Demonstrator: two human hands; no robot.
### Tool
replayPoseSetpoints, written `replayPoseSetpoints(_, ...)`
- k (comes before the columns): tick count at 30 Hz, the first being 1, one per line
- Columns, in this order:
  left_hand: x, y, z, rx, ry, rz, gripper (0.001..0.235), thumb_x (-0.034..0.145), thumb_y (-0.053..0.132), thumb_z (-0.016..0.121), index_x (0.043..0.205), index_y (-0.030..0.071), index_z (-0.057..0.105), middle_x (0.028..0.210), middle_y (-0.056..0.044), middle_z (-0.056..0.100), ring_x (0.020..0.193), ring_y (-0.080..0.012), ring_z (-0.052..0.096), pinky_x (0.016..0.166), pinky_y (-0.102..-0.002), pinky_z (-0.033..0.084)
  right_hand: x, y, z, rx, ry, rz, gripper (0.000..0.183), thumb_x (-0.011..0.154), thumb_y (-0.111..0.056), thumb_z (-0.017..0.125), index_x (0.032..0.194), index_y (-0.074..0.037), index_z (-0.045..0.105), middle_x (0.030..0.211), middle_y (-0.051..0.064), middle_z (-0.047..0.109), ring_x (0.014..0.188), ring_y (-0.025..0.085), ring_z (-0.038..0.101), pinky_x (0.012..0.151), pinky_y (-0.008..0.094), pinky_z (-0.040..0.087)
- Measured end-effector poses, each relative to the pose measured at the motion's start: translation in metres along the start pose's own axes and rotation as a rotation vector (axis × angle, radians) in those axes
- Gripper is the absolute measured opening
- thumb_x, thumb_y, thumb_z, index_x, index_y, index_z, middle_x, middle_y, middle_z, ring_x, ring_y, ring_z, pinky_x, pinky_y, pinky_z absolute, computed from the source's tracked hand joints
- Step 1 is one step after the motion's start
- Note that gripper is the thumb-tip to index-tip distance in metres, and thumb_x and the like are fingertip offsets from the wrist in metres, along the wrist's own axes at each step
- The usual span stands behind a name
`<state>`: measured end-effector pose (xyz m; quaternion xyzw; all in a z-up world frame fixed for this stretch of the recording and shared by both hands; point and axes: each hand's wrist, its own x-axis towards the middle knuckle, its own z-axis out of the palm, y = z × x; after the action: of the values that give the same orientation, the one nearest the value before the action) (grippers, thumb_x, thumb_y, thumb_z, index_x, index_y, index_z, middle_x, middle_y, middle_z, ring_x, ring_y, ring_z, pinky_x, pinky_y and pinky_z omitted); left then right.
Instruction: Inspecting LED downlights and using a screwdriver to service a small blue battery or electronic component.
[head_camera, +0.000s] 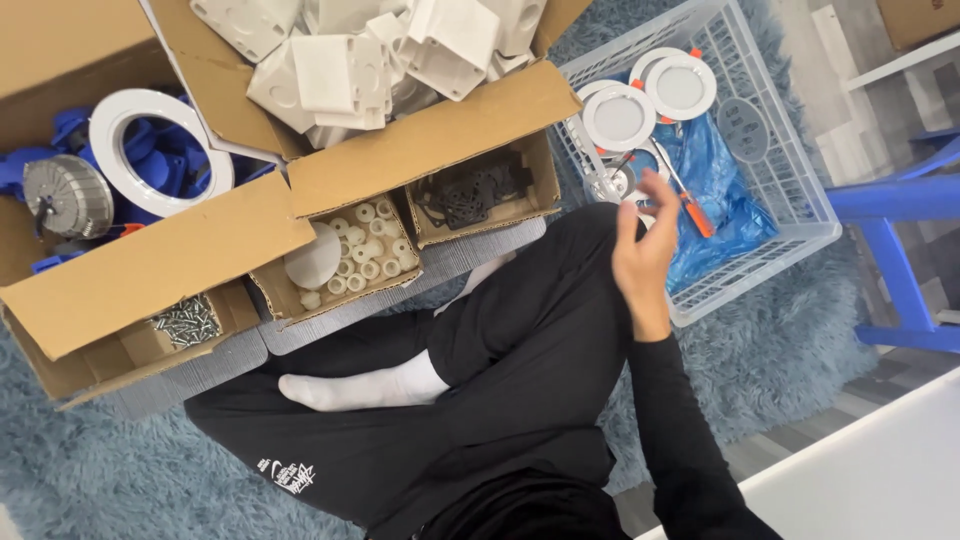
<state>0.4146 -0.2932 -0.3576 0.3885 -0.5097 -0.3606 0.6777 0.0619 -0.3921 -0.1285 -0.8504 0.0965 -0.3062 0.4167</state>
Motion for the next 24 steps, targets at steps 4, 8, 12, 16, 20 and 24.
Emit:
replayPoseSetpoints(4, 0.011, -0.03, -0.005, -0.493, 0.014, -0.057, 0.037, 0.12, 0.017, 0.049, 0.154, 0.005, 0.055, 0.153, -0.006, 0.064, 0.141, -0.0102, 0.06, 0.125, -0.024, 0.045, -0.006, -0.013, -0.003, -0.117, -0.044, -0.108, 0.037, 0.117, -0.021, 0.064, 0.143, 0.005, 0.057, 0.145, 0.027, 0.061, 0.133, 0.044, 0.062, 0.109, 0.047, 0.05)
replayPoseSetpoints(8, -0.005, -0.045, 0.013, -0.759, 0.002, -0.182, 0.039, 0.12, 0.02, 0.045, 0.155, 0.005, 0.051, 0.154, -0.004, 0.061, 0.141, -0.0088, 0.058, 0.125, -0.023, 0.042, -0.007, -0.022, -0.007, -0.216, -0.086, -0.111, 0.038, 0.116, -0.028, 0.064, 0.142, 0.0, 0.058, 0.143, 0.021, 0.063, 0.128, 0.039, 0.066, 0.108, 0.047, 0.047)
replayPoseSetpoints(12, -0.131, -0.031, 0.121, -0.502, -0.021, -0.49, 0.033, 0.11, 0.026, 0.054, 0.137, 0.009, 0.056, 0.135, -0.001, 0.065, 0.124, -0.0113, 0.061, 0.113, -0.025, 0.047, -0.008, -0.034, -0.006, -0.353, -0.161, -0.119, 0.042, 0.117, -0.038, 0.063, 0.139, -0.002, 0.062, 0.137, 0.02, 0.067, 0.126, 0.037, 0.068, 0.112, 0.048, 0.042)
replayPoseSetpoints(16, -0.361, 0.065, 0.332, -0.229, -0.018, -0.789, 0.028, 0.1, 0.032, 0.063, 0.119, 0.012, 0.062, 0.116, 0.001, 0.068, 0.107, -0.0138, 0.063, 0.101, -0.027, 0.051, -0.013, -0.017, -0.005, -0.5, -0.248, -0.158, 0.04, 0.116, -0.051, 0.064, 0.129, -0.014, 0.07, 0.126, 0.006, 0.073, 0.124, 0.026, 0.066, 0.113, 0.047, 0.038)
replayPoseSetpoints(20, -0.537, 0.183, 0.547, 0.058, 0.05, -1.112, 0.027, 0.09, 0.039, 0.072, 0.101, 0.015, 0.067, 0.096, 0.003, 0.071, 0.09, -0.0163, 0.065, 0.088, -0.029, 0.055, -0.015, -0.013, -0.01, -0.563, -0.249, -0.235, 0.029, 0.112, -0.047, 0.076, 0.111, -0.018, 0.077, 0.113, 0.004, 0.078, 0.115, 0.029, 0.07, 0.107, 0.047, 0.043)
replayPoseSetpoints(24, -0.557, 0.267, 0.615, 0.305, 0.252, -1.471, 0.029, 0.08, 0.045, 0.082, 0.082, 0.018, 0.073, 0.077, 0.006, 0.074, 0.073, -0.0187, 0.068, 0.076, -0.031, 0.06, -0.02, -0.033, -0.001, -0.619, -0.233, -0.33, 0.028, 0.104, -0.027, 0.082, 0.116, -0.003, 0.076, 0.124, 0.011, 0.075, 0.115, 0.036, 0.065, 0.108, 0.046, 0.043)
